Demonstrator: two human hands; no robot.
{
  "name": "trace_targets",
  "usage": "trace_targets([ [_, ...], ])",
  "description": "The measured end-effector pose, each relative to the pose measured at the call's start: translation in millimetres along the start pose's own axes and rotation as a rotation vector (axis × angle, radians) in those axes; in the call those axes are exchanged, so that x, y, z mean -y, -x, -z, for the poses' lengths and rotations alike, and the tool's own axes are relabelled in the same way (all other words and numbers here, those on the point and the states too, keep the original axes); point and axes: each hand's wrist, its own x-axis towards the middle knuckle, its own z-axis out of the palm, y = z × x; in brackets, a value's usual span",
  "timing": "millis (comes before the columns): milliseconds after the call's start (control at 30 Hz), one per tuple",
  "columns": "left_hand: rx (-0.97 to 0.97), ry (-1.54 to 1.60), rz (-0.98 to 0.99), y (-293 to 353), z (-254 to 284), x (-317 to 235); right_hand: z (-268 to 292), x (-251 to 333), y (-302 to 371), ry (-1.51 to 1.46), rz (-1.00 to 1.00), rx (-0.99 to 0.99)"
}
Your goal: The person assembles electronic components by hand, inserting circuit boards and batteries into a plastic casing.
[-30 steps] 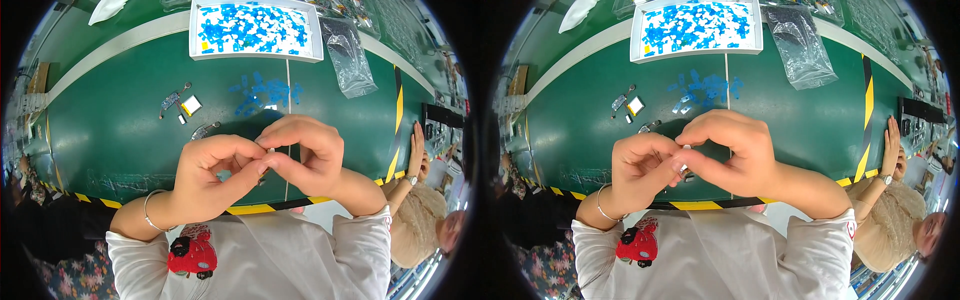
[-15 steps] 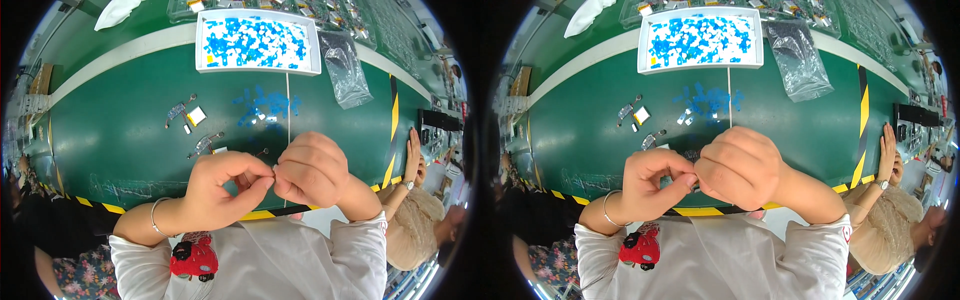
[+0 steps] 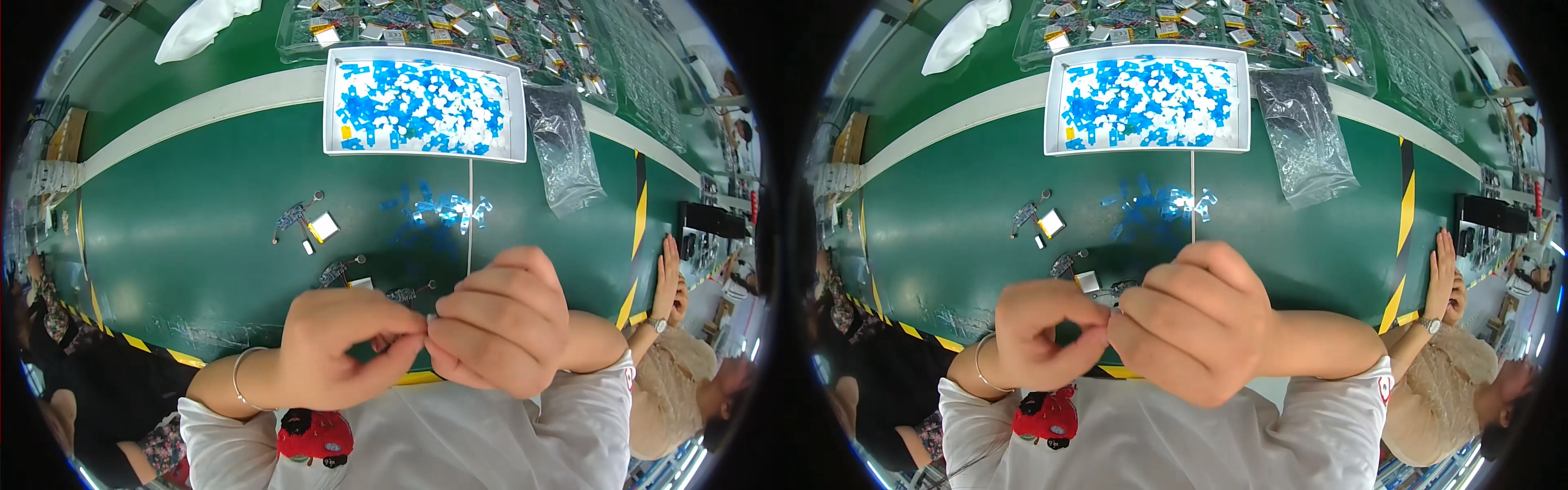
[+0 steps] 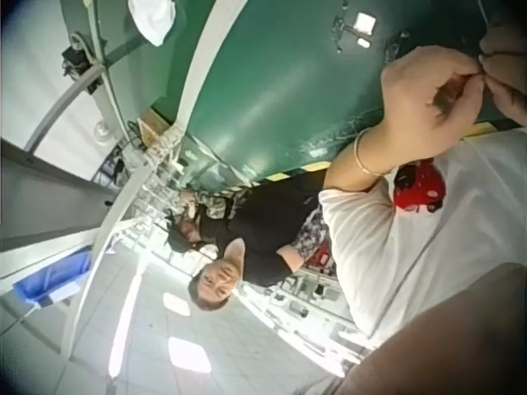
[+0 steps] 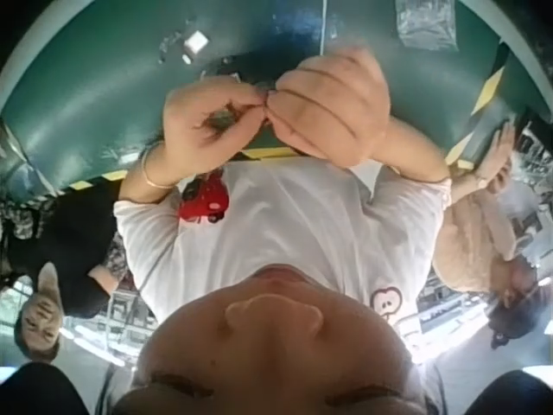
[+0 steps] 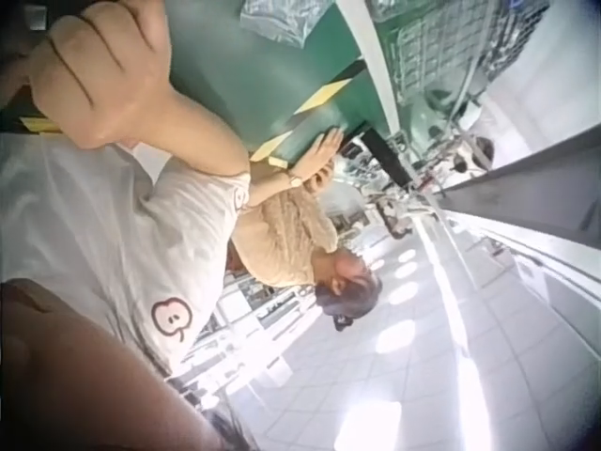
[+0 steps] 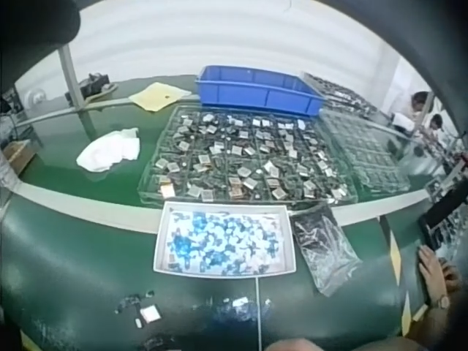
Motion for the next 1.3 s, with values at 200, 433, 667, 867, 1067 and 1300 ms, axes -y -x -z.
trace_targets([
  [200, -0.02, -0.064, -0.068, 7.8, -6.8, 3.4, -3.5, -6.2, 4.2, -0.103, -0.031, 0.018],
  [433, -0.016, -0.116, -0.106, 6.0, 0.1, 7.1, -2.7, -9.4, 7.7, -0.115, -0.001, 0.031],
  [667, -0.02, -0.298, -0.225, 3.2, -1.2, 6.0, -6.2, -4.7, 8.5, -0.052, -0.02, 0.021],
  [867, -0.008, -0.186, -0.12, 8.5, -6.5, 1.8, -6.5, 0.4, 10.2, -0.068, -0.002, 0.004],
  [1067, -0.004, -0.027, 0.021, 10.2, -6.7, -0.1, -6.0, -0.2, 12.0, -0.087, 0.08, -0.025],
  [1300, 0.03, 0.077, 0.066, 17.0, -9.6, -1.6, -0.2, 2.0, 15.7, -0.117, 0.145, 0.056],
])
